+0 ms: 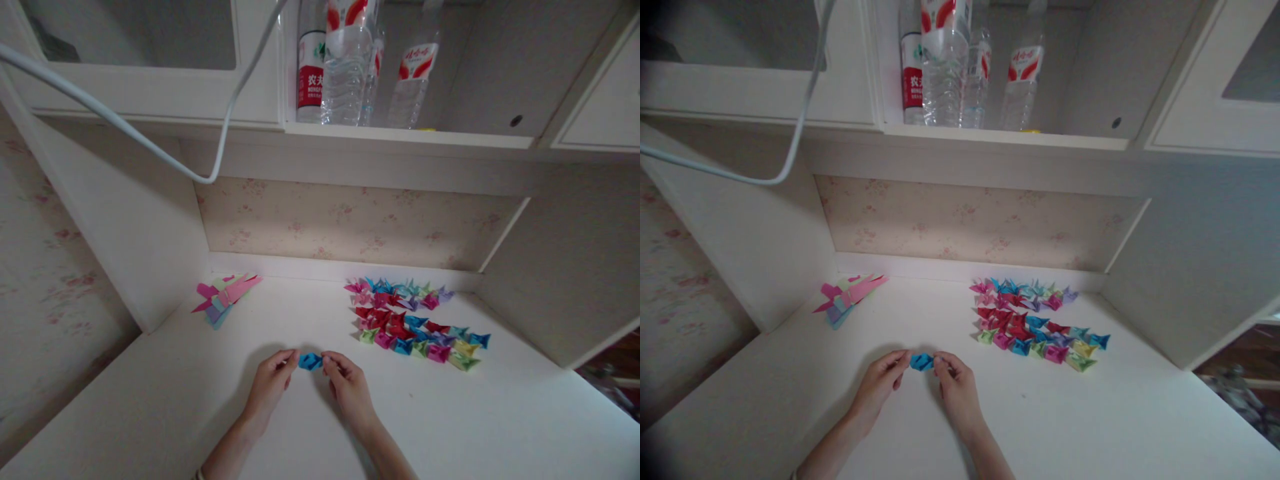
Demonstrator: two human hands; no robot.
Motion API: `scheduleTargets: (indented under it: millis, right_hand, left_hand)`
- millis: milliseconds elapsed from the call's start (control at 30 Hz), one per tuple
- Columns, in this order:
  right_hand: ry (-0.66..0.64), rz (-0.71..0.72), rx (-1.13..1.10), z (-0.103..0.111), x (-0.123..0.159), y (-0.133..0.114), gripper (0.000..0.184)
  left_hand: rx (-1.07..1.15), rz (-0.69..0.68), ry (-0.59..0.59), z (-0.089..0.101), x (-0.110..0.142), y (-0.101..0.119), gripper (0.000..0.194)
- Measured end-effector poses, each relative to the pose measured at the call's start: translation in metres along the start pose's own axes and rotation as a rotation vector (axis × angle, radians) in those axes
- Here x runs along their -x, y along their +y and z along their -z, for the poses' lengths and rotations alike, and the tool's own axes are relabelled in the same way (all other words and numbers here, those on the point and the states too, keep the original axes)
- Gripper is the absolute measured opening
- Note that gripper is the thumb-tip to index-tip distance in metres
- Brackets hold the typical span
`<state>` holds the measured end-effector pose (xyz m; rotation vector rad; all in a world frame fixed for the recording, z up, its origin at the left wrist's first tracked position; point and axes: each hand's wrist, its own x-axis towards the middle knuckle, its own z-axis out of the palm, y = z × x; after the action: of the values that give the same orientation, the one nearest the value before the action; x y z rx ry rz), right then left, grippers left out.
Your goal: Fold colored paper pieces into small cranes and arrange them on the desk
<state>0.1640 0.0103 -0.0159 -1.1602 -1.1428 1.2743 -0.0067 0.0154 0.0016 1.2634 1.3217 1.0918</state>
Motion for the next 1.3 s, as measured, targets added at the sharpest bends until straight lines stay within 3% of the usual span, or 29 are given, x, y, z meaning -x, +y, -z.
scheduleTargets:
  millis: [667,833,1000,1167,1300]
  right_hand:
    - [0.006,0.000,-0.012,-0.002,0.002,-0.007,0.041]
    - [0.036,-0.005,-0.029,0.001,0.004,-0.004,0.044]
    - [0.077,0.023,-0.029,0.015,0.014,-0.005,0.041]
    - [0.165,0.016,-0.019,0.056,0.038,-0.012,0.050]
    - [0.244,-0.007,0.075,0.102,0.075,-0.006,0.044]
  left_hand:
    - [-0.032,0.002,0.034,-0.001,0.002,0.002,0.052]
    - [-0.270,-0.274,0.051,0.002,0.001,-0.004,0.034]
    - [-0.675,-0.552,-0.073,-0.001,0.011,0.002,0.025]
    - [-0.975,-0.723,-0.151,-0.029,0.012,0.026,0.023]
    - [-0.900,-0.752,-0.144,-0.080,0.003,0.051,0.025]
